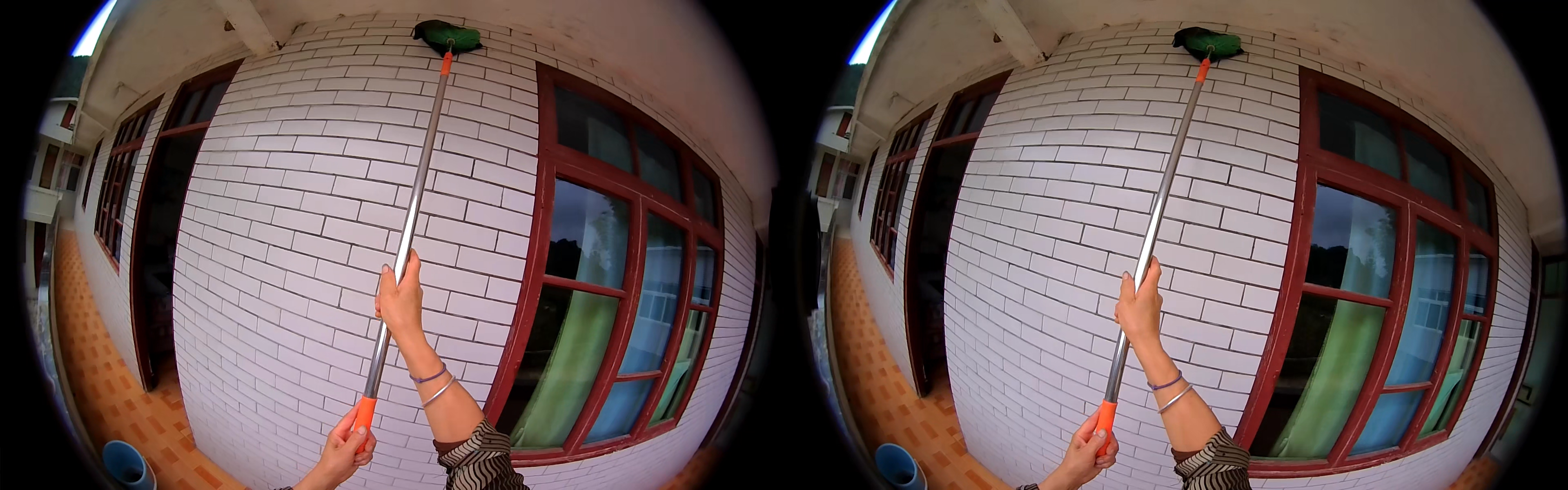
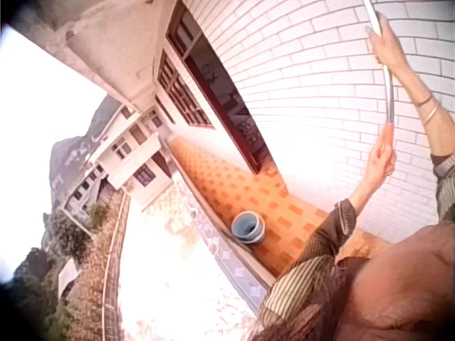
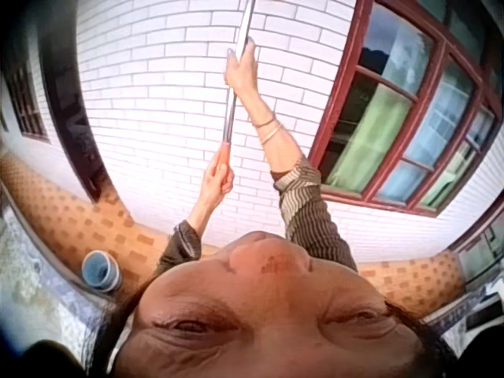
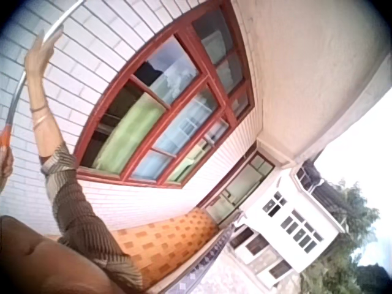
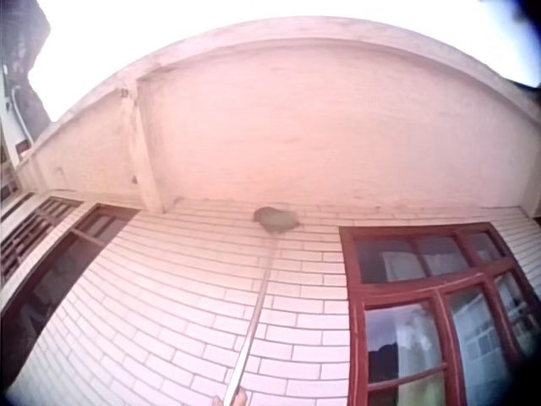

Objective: The person uses a long-handled mop with a cloth attachment to wipe the exterior tiled wall and window frames, then mops the balcony floor. They periodically dip the mop head into a bucket of water to rinse it.

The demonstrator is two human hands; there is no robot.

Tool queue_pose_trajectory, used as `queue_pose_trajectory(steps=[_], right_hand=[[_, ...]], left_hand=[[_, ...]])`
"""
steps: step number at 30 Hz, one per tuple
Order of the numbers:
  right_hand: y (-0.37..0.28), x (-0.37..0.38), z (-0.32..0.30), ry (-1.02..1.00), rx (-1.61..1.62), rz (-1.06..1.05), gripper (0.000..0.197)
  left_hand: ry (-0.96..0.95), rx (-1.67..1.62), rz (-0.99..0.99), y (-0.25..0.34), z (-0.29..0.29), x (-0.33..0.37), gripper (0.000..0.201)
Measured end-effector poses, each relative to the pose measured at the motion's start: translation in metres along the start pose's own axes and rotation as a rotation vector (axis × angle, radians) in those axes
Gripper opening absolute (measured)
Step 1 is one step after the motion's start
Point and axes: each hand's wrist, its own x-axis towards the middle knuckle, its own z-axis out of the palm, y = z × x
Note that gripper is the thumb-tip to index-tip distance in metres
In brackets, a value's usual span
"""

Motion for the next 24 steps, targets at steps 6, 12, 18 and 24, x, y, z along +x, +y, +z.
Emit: queue_pose_trajectory(steps=[6,12,18,24], right_hand=[[0.01,-0.041,-0.042,0.064,-0.037,0.062,0.054],[0.036,-0.116,-0.07,-0.004,0.001,0.146,0.057],[0.069,-0.284,-0.071,-0.001,0.024,0.471,0.051],[0.069,-0.302,-0.064,0.183,0.216,0.446,0.058]], left_hand=[[-0.037,0.069,-0.012,-0.056,0.01,-0.012,0.063],[0.055,0.116,-0.029,-0.122,-0.008,-0.072,0.058],[0.172,0.36,-0.168,-0.197,-0.044,-0.112,0.05],[0.232,0.492,-0.236,-0.227,-0.064,-0.123,0.043]])
